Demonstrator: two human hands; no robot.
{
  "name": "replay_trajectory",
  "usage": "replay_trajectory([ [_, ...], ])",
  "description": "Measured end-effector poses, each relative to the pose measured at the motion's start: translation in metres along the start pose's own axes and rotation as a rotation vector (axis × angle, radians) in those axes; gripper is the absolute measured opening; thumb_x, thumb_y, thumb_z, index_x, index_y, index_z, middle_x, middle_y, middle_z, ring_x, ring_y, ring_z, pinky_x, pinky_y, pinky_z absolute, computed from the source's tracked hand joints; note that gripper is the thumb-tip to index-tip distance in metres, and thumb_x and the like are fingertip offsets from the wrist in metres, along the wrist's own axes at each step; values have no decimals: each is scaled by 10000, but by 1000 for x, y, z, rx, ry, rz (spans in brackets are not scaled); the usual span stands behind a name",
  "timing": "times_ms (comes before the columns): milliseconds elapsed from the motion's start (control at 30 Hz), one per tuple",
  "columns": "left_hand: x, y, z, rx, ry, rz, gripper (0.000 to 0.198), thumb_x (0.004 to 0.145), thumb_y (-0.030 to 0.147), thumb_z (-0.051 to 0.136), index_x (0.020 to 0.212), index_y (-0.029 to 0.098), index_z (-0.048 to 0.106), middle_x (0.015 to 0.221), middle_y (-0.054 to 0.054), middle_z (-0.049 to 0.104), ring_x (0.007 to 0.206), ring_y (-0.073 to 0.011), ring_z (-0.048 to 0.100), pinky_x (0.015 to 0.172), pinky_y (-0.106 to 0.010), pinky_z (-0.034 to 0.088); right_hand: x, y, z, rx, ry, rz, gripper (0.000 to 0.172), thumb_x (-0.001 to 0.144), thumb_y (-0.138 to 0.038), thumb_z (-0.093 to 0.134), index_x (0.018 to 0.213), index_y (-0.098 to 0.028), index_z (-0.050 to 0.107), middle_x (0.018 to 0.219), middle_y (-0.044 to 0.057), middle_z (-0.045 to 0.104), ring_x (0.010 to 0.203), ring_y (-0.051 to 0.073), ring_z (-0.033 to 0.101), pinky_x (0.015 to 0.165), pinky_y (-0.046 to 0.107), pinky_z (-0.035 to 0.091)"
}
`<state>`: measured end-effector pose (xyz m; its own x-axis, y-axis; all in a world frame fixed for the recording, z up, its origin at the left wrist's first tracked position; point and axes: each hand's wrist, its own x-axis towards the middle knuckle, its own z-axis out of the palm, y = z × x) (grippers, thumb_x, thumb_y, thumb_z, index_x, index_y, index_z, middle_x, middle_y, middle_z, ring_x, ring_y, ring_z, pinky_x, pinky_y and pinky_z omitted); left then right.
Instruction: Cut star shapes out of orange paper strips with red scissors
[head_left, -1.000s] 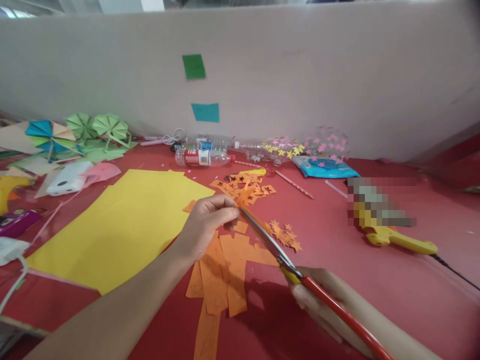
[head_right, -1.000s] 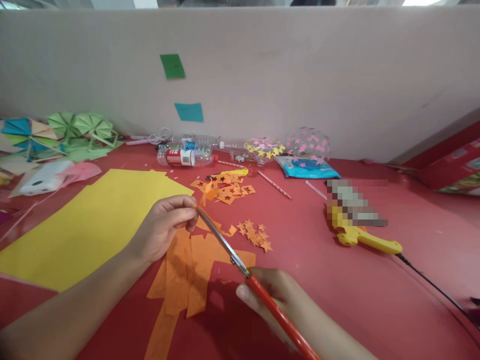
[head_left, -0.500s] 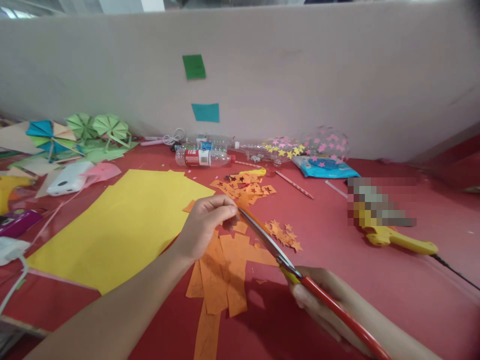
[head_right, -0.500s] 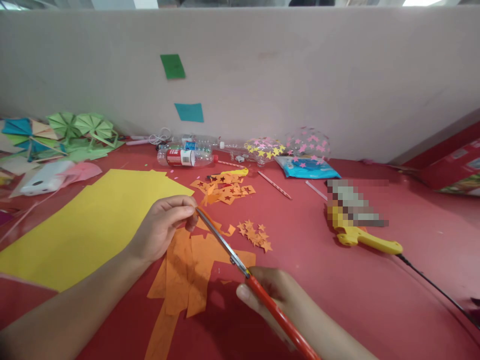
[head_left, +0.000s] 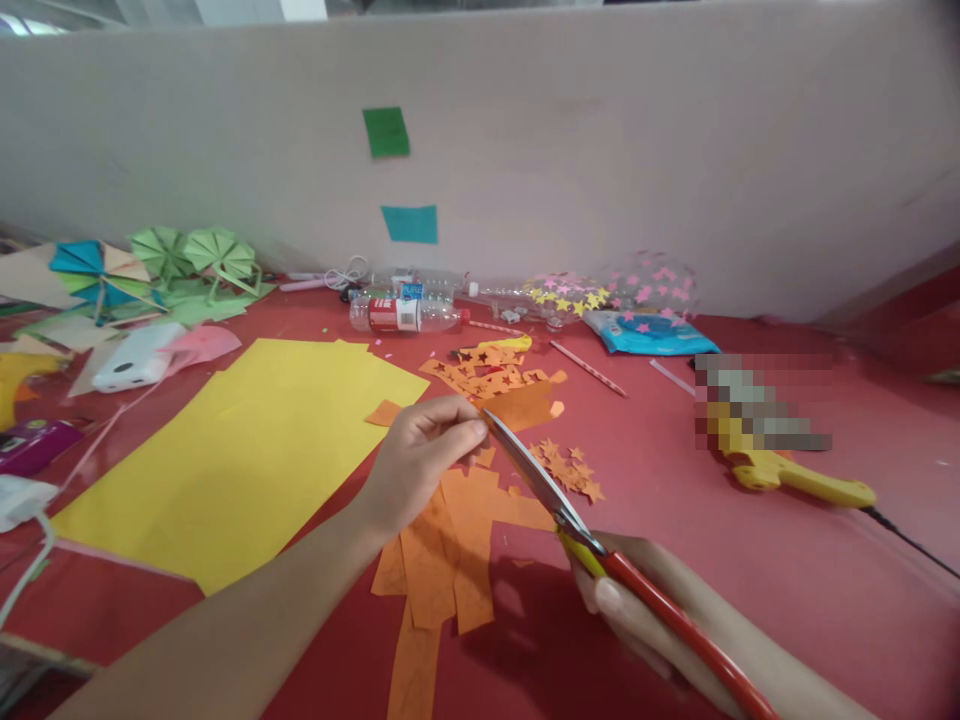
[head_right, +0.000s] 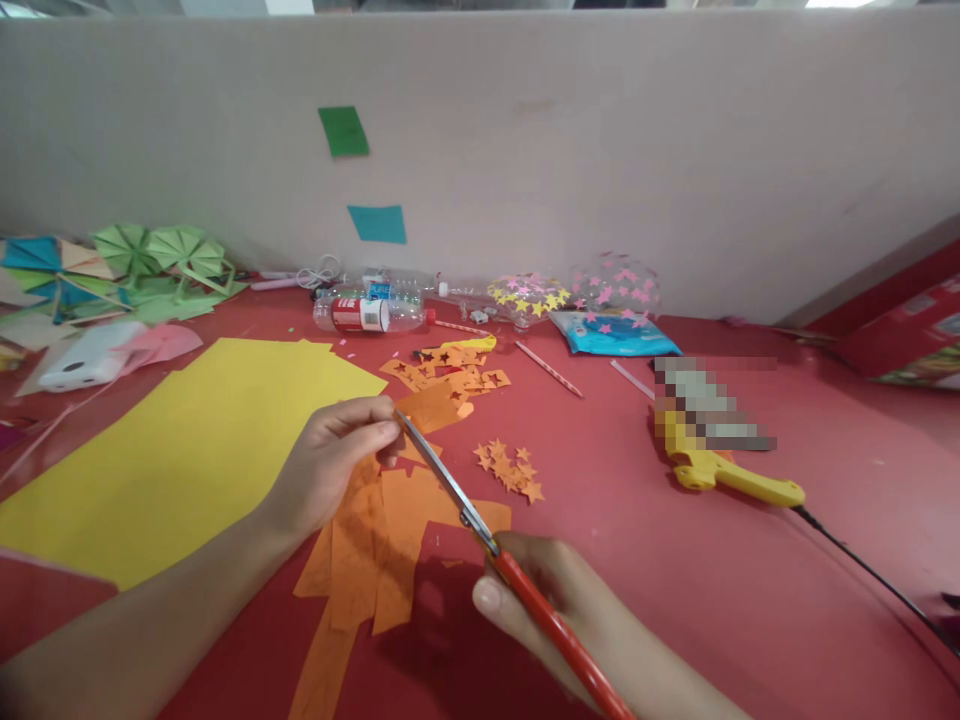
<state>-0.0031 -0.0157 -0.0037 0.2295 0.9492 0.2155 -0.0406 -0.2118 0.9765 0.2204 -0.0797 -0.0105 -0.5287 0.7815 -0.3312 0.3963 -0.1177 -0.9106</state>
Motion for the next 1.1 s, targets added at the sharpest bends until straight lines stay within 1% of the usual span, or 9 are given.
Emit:
replay_trajectory([
  [167, 1, 2, -2, 79, -2, 11, 218, 805, 213, 552, 589, 187, 553, 623, 26, 472, 616, -103, 442, 608, -244, 380, 0, 0, 0, 11, 5, 3, 597, 761, -810, 421, 656, -237, 295, 447, -92, 369, 367, 54, 291, 371, 212, 192],
  [300, 2, 6, -2, 124, 54, 49, 227, 770, 187, 576, 543, 181, 560, 868, -23, 530, 903, -151, 513, 730, -242, 412, -1, -1, 2, 13, 19, 7, 599, 770, -811, 398, 642, -240, 271, 442, -96, 349, 370, 53, 265, 379, 218, 195],
  [367, 1, 6, -2, 123, 46, 30, 235, 766, 197, 575, 532, 179, 564, 951, -47, 560, 1008, -184, 508, 701, -239, 423, -2, -3, 4, 13, 28, 32, 607, 758, -826, 379, 638, -242, 263, 437, -100, 329, 360, 52, 251, 374, 222, 196],
  [400, 1, 6, -3, 115, 37, 12, 239, 767, 206, 573, 530, 179, 563, 943, -54, 571, 1006, -191, 512, 667, -236, 423, -2, -3, 4, 13, 35, 48, 614, 747, -837, 372, 636, -243, 262, 436, -102, 320, 354, 52, 247, 369, 224, 191],
  [467, 1, 4, -3, 86, 18, -26, 240, 770, 222, 571, 533, 180, 561, 846, -46, 571, 883, -173, 530, 600, -233, 409, -2, -4, 5, 10, 45, 65, 619, 737, -846, 364, 635, -244, 265, 431, -104, 311, 344, 52, 249, 364, 228, 176],
  [533, 1, 2, -3, 55, 2, -48, 232, 776, 223, 564, 548, 181, 556, 750, -18, 540, 719, -135, 501, 568, -236, 391, -2, -2, 6, 16, 50, 67, 608, 755, -833, 365, 637, -243, 273, 429, -102, 316, 343, 53, 252, 365, 228, 166],
  [600, 2, 2, -3, 36, -10, -47, 221, 780, 211, 557, 561, 180, 554, 703, 4, 513, 633, -110, 458, 563, -240, 378, 0, 2, 6, 22, 39, 59, 601, 771, -822, 362, 639, -242, 283, 420, -102, 316, 341, 51, 241, 362, 227, 156],
  [733, 3, 2, -2, 15, -21, -27, 222, 785, 192, 547, 563, 181, 551, 642, 17, 488, 617, -106, 451, 569, -244, 368, 2, 8, 5, 11, 9, 53, 616, 754, -841, 350, 631, -239, 302, 391, -98, 333, 312, 48, 244, 345, 233, 126],
  [1100, 2, 1, -3, 7, -26, -31, 209, 788, 183, 542, 582, 181, 570, 633, 17, 511, 601, -102, 462, 572, -241, 385, 0, 4, 8, 71, 98, 111, 588, 748, -791, 463, 631, -236, 305, 408, -99, 337, 325, 42, 241, 329, 207, 153],
])
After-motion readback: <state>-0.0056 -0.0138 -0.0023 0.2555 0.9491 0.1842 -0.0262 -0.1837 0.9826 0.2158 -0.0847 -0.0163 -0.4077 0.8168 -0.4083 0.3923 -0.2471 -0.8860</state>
